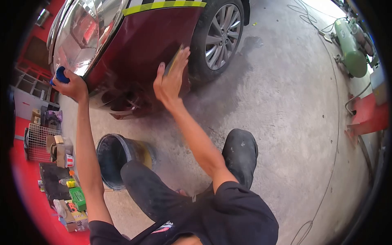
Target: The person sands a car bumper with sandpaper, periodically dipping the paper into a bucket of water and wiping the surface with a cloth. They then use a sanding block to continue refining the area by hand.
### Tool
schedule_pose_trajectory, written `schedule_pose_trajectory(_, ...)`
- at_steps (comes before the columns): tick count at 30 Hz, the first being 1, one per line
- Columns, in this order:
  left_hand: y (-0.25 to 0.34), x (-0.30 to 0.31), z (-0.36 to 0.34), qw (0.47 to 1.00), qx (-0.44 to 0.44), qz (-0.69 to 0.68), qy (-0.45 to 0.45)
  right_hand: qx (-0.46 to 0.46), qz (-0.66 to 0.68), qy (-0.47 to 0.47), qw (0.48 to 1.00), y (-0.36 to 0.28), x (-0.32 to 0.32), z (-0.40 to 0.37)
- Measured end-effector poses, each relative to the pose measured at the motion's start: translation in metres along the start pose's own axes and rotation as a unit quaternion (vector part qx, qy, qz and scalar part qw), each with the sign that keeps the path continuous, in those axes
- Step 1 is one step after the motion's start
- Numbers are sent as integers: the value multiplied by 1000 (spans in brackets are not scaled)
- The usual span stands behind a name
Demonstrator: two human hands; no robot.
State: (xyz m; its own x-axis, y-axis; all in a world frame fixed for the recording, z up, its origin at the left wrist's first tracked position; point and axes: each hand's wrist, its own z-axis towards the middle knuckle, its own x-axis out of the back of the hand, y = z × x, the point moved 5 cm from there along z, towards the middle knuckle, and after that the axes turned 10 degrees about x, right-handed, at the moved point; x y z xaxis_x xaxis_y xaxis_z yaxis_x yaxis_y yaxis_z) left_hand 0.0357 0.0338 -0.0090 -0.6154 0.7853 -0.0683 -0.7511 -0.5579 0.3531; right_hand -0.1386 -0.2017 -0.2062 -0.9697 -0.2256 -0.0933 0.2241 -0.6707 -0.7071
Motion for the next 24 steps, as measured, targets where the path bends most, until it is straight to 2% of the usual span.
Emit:
schedule_pose_trajectory(4,7,3,-3,1000,-4,4,-2,21,-53,29,998,29,-2,109)
schedule_pose_trajectory(5,6,4,-5,1000,25,6,-6,1,-45,14,999,28,2,100)
schedule_pose_trajectory(6,5,6,-4,999,-14,40,7,-18,-33,-2,999,20,3,81)
schedule_pose_trajectory(8,14,9,-2,1000,-8,14,5,30,11,-9,999,-13,4,15)
schedule_pose_trajectory(10,18,8,-1,999,-39,-9,14,21,-43,-48,998,11,-8,-17)
schedule_pose_trajectory(12,19,10,-2,999,-44,16,28,14,-25,5,1000,4,-1,53)
schedule_pose_trajectory(13,14,8,-3,1000,-4,5,2,9,-24,8,1000,13,-2,91)
schedule_pose_trajectory(14,17,9,-3,1000,-11,5,1,-17,-26,12,999,10,0,120)
schedule_pose_trajectory(16,20,12,-3,1000,11,14,13,-58,-16,27,998,12,0,109)
schedule_pose_trajectory(18,19,12,-2,1000,-9,13,8,-20,17,33,999,8,-3,48)
schedule_pose_trajectory(20,20,13,-2,999,29,-14,3,-5,-12,12,1000,-3,-8,-16)
schedule_pose_trajectory(22,21,12,0,999,32,-21,2,-9,-17,19,1000,-4,-6,0)
schedule_pose_trajectory(24,21,13,-3,999,37,-25,-3,-28,-55,10,998,4,-4,52)
